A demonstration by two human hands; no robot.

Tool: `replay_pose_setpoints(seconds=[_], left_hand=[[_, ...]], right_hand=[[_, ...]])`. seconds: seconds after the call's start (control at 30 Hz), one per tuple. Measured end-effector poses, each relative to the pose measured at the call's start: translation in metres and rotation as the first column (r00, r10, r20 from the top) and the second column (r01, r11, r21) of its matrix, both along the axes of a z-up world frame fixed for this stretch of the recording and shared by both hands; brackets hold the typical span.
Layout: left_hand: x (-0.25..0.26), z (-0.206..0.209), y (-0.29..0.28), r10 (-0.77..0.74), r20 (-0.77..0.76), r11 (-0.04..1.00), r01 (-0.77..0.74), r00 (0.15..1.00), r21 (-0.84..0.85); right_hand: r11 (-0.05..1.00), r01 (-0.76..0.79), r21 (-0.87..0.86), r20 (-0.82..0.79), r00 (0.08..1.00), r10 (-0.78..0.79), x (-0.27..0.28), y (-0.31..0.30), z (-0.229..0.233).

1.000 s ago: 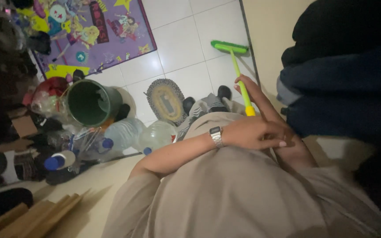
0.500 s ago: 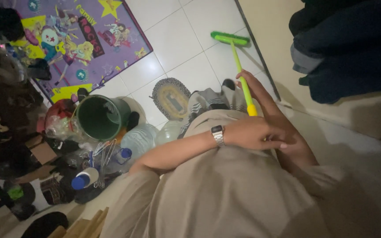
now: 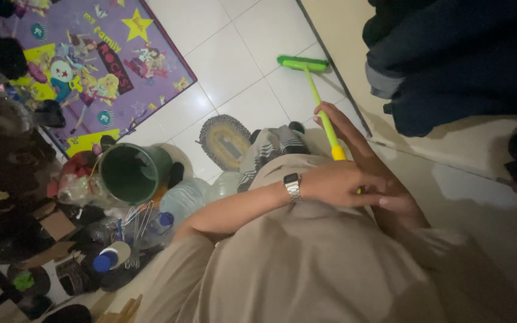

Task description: The person is sweeping the tiled floor using a green broom.

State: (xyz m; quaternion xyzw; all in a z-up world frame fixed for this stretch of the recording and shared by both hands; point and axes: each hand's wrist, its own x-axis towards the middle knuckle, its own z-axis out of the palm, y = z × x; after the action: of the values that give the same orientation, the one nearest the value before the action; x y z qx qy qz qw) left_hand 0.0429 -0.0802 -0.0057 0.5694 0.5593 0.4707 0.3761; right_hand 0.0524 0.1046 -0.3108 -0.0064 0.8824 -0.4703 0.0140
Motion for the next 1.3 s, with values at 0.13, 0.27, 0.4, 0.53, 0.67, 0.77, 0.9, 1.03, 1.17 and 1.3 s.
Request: replay_pose_setpoints(seconds=[0.13, 0.27, 0.4, 0.53, 0.67, 0.77, 0.9, 1.03, 1.17, 1.3], left_hand=[[0.011, -0.006, 0.009, -0.088, 0.04, 0.992, 0.084, 0.995, 0.093], [0.011, -0.01, 0.014, -0.187, -0.009, 0.982, 0.186, 0.982, -0.017], [0.006, -0.006, 0.004, -0.189, 0.038, 0.979, 0.185, 0.981, 0.081], [-0.004, -0.003, -0.01, -0.282, 0.021, 0.957, 0.28, 0.959, 0.071], [-0.013, 0.003, -0.034, -0.36, -0.002, 0.932, 0.36, 0.933, -0.043], [-0.023, -0.002, -0.052, -0.393, -0.009, 0.919, 0.392, 0.92, -0.036], [-0.029, -0.004, -0.074, -0.427, -0.026, 0.901, 0.423, 0.904, -0.094], [-0.025, -0.013, -0.084, -0.448, 0.032, 0.892, 0.449, 0.894, -0.048], [-0.026, -0.01, -0.086, -0.521, -0.028, 0.851, 0.517, 0.853, -0.09], [-0.018, -0.009, -0.076, -0.528, -0.068, 0.849, 0.526, 0.846, -0.046]], right_hand=[[0.999, -0.015, -0.038, 0.112, 0.994, 0.019, 0.022, -0.002, 0.011], [0.999, 0.032, 0.002, 0.082, 0.996, -0.032, 0.022, 0.005, -0.001], [0.999, 0.046, 0.009, -0.071, 0.996, -0.045, 0.03, -0.004, -0.001], [0.989, 0.124, -0.076, 0.059, 0.991, -0.119, 0.033, -0.022, 0.001], [0.978, 0.18, -0.108, 0.026, 0.984, -0.179, 0.039, -0.046, -0.007], [0.965, 0.228, -0.126, 0.022, 0.974, -0.227, 0.04, -0.066, 0.004], [0.963, 0.229, -0.145, -0.024, 0.972, -0.234, 0.035, -0.085, 0.019], [0.958, 0.273, -0.091, 0.06, 0.961, -0.269, 0.044, -0.099, 0.012], [0.747, 0.434, -0.504, 0.276, 0.9, -0.337, 0.057, -0.098, -0.019], [0.933, 0.34, -0.12, 0.067, 0.94, -0.334, 0.072, -0.098, 0.005]])
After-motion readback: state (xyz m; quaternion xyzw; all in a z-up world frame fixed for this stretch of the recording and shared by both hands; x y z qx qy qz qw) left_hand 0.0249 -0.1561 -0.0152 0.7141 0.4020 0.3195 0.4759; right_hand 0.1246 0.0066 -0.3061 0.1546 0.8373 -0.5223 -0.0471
